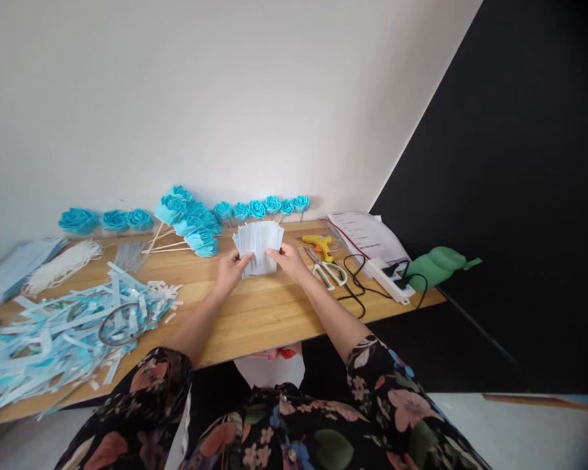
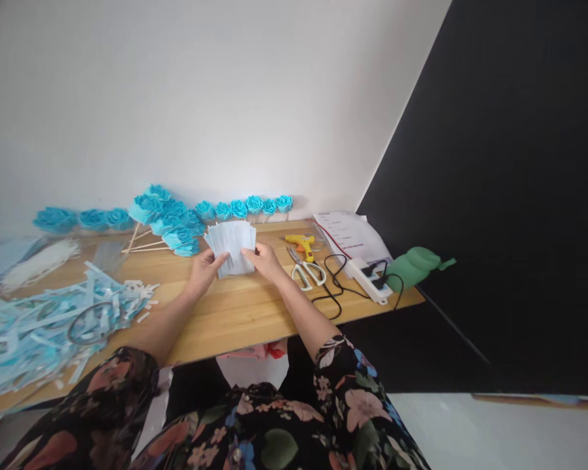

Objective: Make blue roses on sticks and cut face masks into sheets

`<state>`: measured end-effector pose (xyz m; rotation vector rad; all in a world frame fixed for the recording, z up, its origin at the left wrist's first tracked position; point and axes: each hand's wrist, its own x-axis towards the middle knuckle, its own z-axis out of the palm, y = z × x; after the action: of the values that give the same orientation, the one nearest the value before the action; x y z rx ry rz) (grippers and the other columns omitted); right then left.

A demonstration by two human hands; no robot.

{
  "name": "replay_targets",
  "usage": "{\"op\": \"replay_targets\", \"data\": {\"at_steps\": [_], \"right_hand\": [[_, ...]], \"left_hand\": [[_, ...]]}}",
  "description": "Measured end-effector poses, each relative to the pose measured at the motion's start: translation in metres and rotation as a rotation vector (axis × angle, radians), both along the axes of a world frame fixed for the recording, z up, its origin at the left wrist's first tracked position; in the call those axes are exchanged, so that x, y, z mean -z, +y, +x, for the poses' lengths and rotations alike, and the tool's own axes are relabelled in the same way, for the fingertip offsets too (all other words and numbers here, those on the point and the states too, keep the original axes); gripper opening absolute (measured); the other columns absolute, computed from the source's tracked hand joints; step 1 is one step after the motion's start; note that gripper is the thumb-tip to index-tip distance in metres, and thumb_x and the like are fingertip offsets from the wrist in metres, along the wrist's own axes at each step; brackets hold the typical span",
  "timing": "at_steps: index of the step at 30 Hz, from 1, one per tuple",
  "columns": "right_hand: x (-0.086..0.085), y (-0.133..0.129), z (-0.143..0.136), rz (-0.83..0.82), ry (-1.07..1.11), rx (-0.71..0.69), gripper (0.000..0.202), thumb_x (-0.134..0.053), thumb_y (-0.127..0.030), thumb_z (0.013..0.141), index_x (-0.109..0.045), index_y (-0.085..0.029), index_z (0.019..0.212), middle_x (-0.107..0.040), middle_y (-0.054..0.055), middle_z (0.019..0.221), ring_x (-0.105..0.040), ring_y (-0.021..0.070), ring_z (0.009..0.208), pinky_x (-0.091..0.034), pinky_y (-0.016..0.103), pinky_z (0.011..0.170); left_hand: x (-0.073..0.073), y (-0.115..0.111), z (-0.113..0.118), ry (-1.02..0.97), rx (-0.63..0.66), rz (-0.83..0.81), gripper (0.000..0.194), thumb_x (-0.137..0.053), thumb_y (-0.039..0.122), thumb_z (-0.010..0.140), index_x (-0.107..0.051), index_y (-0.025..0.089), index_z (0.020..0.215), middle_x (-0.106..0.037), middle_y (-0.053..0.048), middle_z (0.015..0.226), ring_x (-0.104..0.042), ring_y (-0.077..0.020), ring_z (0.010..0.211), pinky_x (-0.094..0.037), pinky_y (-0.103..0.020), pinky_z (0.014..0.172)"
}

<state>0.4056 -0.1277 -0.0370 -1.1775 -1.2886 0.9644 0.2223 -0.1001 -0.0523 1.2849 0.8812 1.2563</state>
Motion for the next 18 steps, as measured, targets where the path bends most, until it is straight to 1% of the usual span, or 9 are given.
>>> {"op": "replay_targets", "data": {"at_steps": [2, 4, 7, 10, 13, 15, 18], "right_hand": [[-0.005, 0.003, -0.003, -0.013, 0.046, -0.008, 0.045, -0.075, -0.053, 0.068, -0.073, -0.014, 0.091, -0.073, 0.004, 0.082, -0.065, 0.0199, 0.079, -0.051, 0.030, 0.070], [-0.010, 0.004, -0.006, -0.002, 0.104, -0.053, 0.046, -0.078, -0.053, 0.066, -0.073, -0.016, 0.093, -0.074, 0.004, 0.088, -0.067, 0.0207, 0.083, -0.053, 0.031, 0.075], [-0.015, 0.003, -0.010, 0.028, 0.159, -0.116, 0.049, -0.079, -0.053, 0.067, -0.071, -0.018, 0.100, -0.075, 0.006, 0.100, -0.068, 0.0214, 0.094, -0.053, 0.032, 0.086], [-0.019, 0.003, -0.014, 0.074, 0.146, -0.139, 0.054, -0.076, -0.054, 0.072, -0.067, -0.021, 0.114, -0.072, 0.005, 0.110, -0.066, 0.0205, 0.102, -0.052, 0.032, 0.093], [-0.024, 0.003, -0.019, 0.121, 0.109, -0.164, 0.062, -0.074, -0.054, 0.075, -0.062, -0.024, 0.128, -0.071, 0.003, 0.103, -0.065, 0.0186, 0.095, -0.053, 0.031, 0.090], [-0.028, 0.003, -0.022, 0.151, 0.096, -0.166, 0.063, -0.074, -0.053, 0.076, -0.060, -0.025, 0.131, -0.070, 0.002, 0.098, -0.064, 0.0178, 0.089, -0.054, 0.031, 0.087], [-0.037, 0.002, -0.024, 0.160, 0.032, -0.132, 0.061, -0.072, -0.051, 0.078, -0.059, -0.026, 0.133, -0.069, 0.003, 0.106, -0.064, 0.0182, 0.091, -0.053, 0.031, 0.088]], "left_hand": [[-0.003, -0.002, -0.002, -0.030, -0.027, 0.040, 0.029, -0.081, 0.038, 0.071, -0.074, 0.017, 0.091, -0.074, -0.004, 0.090, -0.067, -0.0244, 0.090, -0.052, -0.031, 0.080], [-0.004, -0.003, -0.003, -0.037, -0.028, 0.061, 0.033, -0.082, 0.039, 0.070, -0.074, 0.018, 0.094, -0.075, -0.004, 0.094, -0.067, -0.0249, 0.093, -0.053, -0.032, 0.081], [-0.004, -0.003, -0.002, 0.036, -0.011, 0.004, 0.037, -0.086, 0.041, 0.064, -0.074, 0.016, 0.090, -0.074, -0.005, 0.086, -0.068, -0.0278, 0.091, -0.054, -0.033, 0.078], [0.000, -0.003, 0.000, 0.128, -0.004, -0.037, 0.037, -0.086, 0.043, 0.062, -0.073, 0.015, 0.083, -0.073, -0.005, 0.078, -0.069, -0.0306, 0.090, -0.056, -0.034, 0.074], [0.000, -0.003, 0.002, 0.146, -0.008, -0.034, 0.034, -0.086, 0.040, 0.062, -0.074, 0.016, 0.083, -0.074, -0.004, 0.078, -0.070, -0.0307, 0.091, -0.057, -0.035, 0.075], [-0.001, -0.004, 0.002, 0.135, -0.009, -0.045, 0.031, -0.086, 0.037, 0.063, -0.075, 0.016, 0.083, -0.074, -0.005, 0.078, -0.070, -0.0312, 0.092, -0.057, -0.035, 0.076], [-0.005, -0.007, 0.000, 0.092, -0.009, -0.051, 0.034, -0.086, 0.038, 0.062, -0.075, 0.015, 0.085, -0.074, -0.005, 0.081, -0.070, -0.0323, 0.095, -0.057, -0.038, 0.082]]}}
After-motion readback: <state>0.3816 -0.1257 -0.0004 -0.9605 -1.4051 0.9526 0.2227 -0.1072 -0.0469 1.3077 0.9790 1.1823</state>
